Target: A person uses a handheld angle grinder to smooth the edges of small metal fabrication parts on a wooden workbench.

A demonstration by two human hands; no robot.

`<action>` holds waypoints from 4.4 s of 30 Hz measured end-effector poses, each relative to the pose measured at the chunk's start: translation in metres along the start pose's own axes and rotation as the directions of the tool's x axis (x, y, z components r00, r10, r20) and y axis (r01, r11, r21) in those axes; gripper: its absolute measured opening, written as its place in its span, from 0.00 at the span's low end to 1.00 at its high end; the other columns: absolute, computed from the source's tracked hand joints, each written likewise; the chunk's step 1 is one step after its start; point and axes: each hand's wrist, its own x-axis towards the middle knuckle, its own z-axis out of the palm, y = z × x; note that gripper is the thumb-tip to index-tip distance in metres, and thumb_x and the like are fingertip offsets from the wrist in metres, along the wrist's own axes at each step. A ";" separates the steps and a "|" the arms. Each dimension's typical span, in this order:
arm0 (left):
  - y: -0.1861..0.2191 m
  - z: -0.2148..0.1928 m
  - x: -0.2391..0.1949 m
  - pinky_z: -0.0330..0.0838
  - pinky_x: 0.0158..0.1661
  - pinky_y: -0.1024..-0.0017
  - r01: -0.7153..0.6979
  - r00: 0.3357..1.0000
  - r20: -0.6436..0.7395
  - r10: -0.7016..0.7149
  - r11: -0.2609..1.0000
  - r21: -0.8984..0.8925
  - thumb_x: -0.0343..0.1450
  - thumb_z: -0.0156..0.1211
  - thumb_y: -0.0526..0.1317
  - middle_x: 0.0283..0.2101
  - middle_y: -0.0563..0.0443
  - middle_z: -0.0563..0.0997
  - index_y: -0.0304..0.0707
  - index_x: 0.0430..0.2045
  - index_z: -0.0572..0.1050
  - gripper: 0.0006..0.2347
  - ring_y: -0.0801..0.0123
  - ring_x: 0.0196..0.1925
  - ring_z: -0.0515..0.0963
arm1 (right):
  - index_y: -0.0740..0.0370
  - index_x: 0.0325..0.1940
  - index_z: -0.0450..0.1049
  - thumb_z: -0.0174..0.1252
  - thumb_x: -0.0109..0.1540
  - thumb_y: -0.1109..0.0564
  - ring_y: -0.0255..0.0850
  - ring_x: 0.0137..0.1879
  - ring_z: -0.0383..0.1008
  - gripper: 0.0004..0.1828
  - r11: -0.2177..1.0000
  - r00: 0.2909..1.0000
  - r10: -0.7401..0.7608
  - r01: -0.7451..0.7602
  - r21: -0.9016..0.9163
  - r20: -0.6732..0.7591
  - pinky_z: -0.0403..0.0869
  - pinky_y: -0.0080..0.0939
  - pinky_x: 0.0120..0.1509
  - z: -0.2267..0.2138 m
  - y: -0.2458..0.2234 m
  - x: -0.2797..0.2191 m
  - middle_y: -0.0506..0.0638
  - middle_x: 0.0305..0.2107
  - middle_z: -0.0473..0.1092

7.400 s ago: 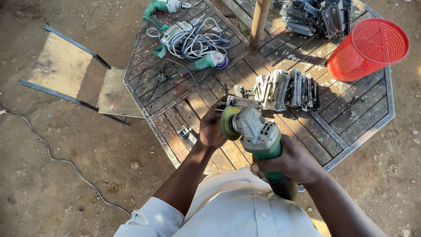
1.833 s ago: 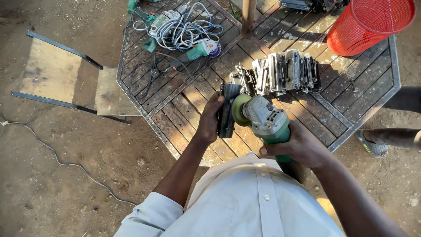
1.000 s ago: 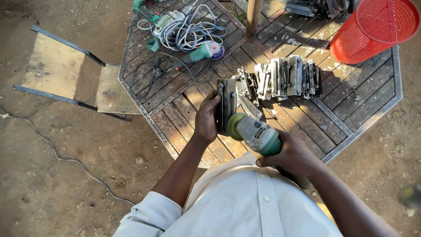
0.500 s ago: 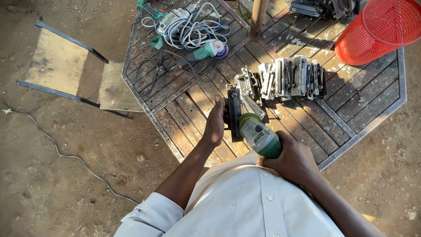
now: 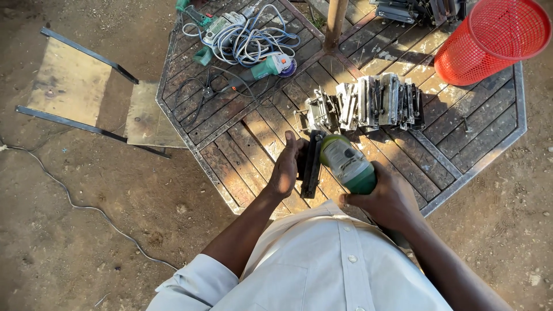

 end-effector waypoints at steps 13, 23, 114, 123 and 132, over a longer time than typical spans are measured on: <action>0.070 0.059 -0.032 0.72 0.52 0.53 0.173 0.984 -0.090 -0.152 0.733 0.658 0.65 0.65 0.58 0.46 0.38 0.81 0.43 0.51 0.71 0.26 0.43 0.55 0.79 | 0.55 0.54 0.72 0.75 0.45 0.39 0.69 0.50 0.77 0.38 0.995 0.993 -0.096 0.094 -0.036 -0.074 0.73 0.67 0.54 -0.008 -0.009 0.022 0.64 0.40 0.77; 0.062 0.048 -0.035 0.73 0.37 0.54 0.051 0.998 -0.003 -0.069 0.704 0.708 0.63 0.67 0.40 0.35 0.32 0.80 0.36 0.45 0.72 0.18 0.41 0.41 0.82 | 0.51 0.53 0.72 0.74 0.45 0.38 0.66 0.51 0.78 0.37 0.993 0.998 -0.060 0.058 -0.104 -0.015 0.73 0.65 0.55 -0.018 -0.017 0.020 0.61 0.39 0.78; -0.098 -0.062 -0.009 0.68 0.42 0.66 0.447 0.886 -0.335 -0.322 0.786 0.427 0.55 0.68 0.48 0.30 0.51 0.76 0.50 0.31 0.73 0.16 0.60 0.40 0.78 | 0.44 0.58 0.73 0.68 0.43 0.46 0.60 0.48 0.81 0.37 0.911 0.949 0.311 -0.283 -0.298 0.049 0.76 0.56 0.52 0.013 -0.024 0.002 0.57 0.35 0.80; 0.038 -0.015 0.013 0.70 0.19 0.77 -0.015 0.947 -0.313 -0.068 0.966 -0.257 0.71 0.68 0.46 0.23 0.49 0.69 0.43 0.58 0.49 0.31 0.71 0.18 0.73 | 0.48 0.56 0.75 0.71 0.40 0.44 0.64 0.50 0.79 0.39 0.957 0.968 0.249 -0.239 -0.167 0.043 0.75 0.61 0.52 0.021 -0.017 0.009 0.61 0.37 0.80; 0.044 0.000 0.042 0.69 0.37 0.67 -0.089 0.852 -0.522 -0.040 0.971 -0.220 0.75 0.59 0.53 0.28 0.52 0.77 0.48 0.29 0.74 0.12 0.67 0.32 0.75 | 0.54 0.54 0.76 0.75 0.40 0.48 0.73 0.52 0.76 0.38 0.977 0.983 0.186 -0.186 0.102 0.016 0.71 0.67 0.55 -0.003 -0.045 -0.005 0.66 0.38 0.78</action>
